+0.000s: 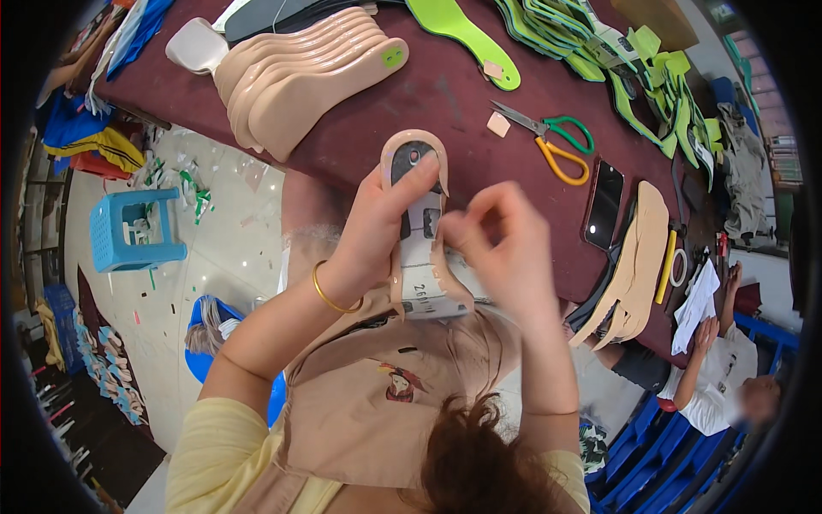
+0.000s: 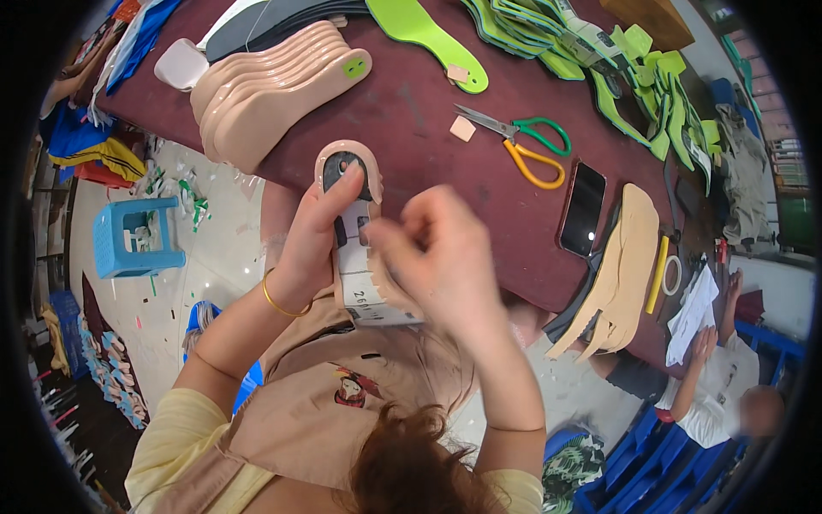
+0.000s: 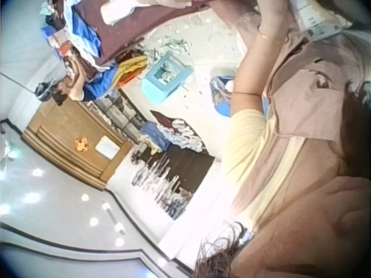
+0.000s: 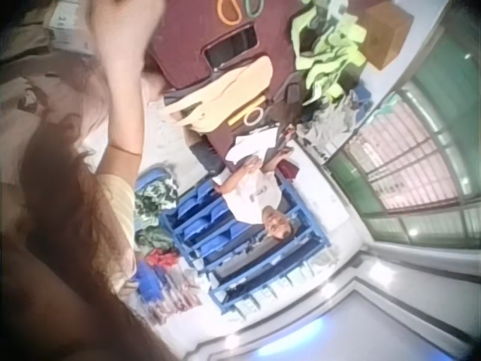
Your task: The recorder is shown manually aligning and attaching leather and synthetic components to a shoe's sole and upper, using scissors to trim excess material.
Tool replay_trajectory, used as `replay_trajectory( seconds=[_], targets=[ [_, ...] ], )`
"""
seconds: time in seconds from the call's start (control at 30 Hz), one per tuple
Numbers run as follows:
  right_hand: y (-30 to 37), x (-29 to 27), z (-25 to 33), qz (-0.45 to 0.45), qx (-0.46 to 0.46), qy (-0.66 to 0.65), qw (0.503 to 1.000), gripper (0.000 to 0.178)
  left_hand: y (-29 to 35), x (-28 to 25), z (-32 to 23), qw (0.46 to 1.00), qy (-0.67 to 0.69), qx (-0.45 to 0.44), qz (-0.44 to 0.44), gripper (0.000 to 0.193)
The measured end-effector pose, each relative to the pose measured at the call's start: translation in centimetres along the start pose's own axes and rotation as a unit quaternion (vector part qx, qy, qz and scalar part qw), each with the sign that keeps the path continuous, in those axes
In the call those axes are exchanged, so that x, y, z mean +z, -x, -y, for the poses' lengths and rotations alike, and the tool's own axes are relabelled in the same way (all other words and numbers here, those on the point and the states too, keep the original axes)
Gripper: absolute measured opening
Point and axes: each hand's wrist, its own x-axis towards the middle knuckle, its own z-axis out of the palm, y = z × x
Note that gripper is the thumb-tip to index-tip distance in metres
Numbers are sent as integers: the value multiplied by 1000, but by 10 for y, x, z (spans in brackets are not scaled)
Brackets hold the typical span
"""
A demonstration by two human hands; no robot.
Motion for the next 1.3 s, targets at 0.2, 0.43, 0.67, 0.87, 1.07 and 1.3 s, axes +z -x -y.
replay_trajectory(
  seconds=[0.2,0.43,0.67,0.87,1.07,1.3],
  targets=[
    [9,16,-10,15,156,-371,915,21,6,4,1,990,88,64,92,27],
    [9,13,-19,-129,-21,-206,970,16,0,-3,1,988,-23,34,146,34],
    [1,12,-4,-83,-105,-62,989,32,-15,-7,14,981,-52,-9,188,38],
    [1,22,-18,-142,-121,-4,983,26,-27,-6,19,961,-172,-13,217,58],
    [6,7,-22,-191,104,-224,950,27,-2,10,4,961,-183,-35,207,50],
    [6,6,-28,-107,-47,100,988,30,-3,10,8,942,-225,-72,237,40]
  ],
)
